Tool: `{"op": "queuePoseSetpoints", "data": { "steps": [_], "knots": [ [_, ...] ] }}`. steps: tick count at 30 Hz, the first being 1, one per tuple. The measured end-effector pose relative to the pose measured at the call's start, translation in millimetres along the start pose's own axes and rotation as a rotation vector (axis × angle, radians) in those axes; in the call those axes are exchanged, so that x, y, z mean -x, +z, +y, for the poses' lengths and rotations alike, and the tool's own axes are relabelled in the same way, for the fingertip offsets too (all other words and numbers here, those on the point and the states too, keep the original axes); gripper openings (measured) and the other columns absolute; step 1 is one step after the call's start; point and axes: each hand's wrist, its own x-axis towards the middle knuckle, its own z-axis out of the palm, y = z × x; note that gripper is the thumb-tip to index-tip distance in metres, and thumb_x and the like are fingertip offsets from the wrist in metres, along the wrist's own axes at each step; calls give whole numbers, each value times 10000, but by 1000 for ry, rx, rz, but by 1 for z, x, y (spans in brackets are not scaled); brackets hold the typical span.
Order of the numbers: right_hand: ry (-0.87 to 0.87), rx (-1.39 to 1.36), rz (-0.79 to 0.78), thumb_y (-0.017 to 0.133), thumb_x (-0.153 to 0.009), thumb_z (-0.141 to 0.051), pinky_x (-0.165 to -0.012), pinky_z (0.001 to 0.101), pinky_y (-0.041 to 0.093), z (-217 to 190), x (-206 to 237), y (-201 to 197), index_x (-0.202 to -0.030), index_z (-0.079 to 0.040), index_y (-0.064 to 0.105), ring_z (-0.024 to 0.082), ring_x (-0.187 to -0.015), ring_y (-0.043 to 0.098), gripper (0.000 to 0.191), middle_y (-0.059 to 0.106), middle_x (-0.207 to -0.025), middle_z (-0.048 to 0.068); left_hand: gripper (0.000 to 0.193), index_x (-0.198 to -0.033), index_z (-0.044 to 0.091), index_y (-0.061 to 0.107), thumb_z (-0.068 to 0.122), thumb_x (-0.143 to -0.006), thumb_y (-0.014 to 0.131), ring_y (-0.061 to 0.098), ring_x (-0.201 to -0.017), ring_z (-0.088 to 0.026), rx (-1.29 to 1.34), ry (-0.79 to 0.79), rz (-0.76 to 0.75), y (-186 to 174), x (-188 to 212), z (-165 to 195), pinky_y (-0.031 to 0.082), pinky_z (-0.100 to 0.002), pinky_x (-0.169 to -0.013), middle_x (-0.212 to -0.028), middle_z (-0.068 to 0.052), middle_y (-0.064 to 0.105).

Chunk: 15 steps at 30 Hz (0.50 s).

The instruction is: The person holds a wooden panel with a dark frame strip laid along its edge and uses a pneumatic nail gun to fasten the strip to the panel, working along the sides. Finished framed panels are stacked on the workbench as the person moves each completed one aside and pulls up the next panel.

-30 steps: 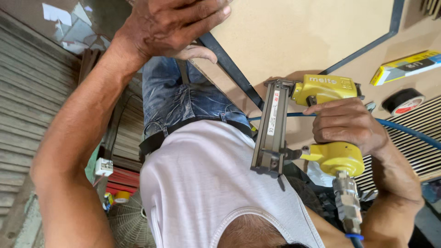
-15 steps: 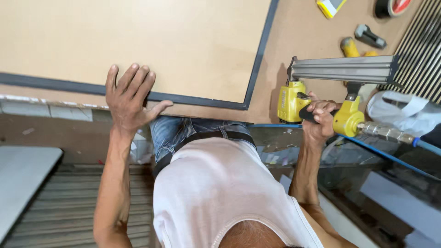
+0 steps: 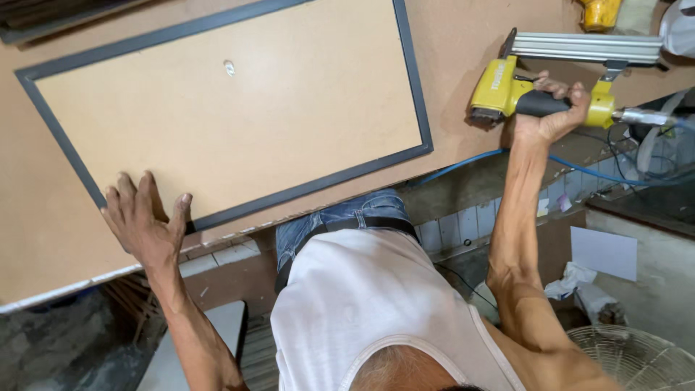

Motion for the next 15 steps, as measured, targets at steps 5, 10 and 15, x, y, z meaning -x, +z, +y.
{"op": "queuePoseSetpoints", "data": {
  "steps": [5,10,15],
  "knots": [
    [-29,-227,200,801,-740,-190,-907,546,556,33,24,38,-683,-147,533,302,-743,708,278,576,-602,44,870,-1674,-3,363,598,-1097,612,235,-1594,-486,-165,-27,23,18,-1,-22,160,-693,-1268,-1736,-287,235],
    [195,-151,333,888,-674,-280,-826,518,640,43,39,59,-720,-146,615,239,-718,684,307,673,-718,38,962,-1609,-32,367,645,-997,669,224,-1537,-557,-55,-41,52,42,3,-61,172,-698,-1224,-1665,-368,253],
    [545,887,68,708,-892,-251,-759,321,647,38,104,62,-1050,-69,709,171,-830,761,241,750,-954,75,936,-1612,-54,360,568,-992,686,305,-1507,-512,-1,129,294,47,-37,-53,274,-657,-1230,-1619,-354,335]
  ]
}}
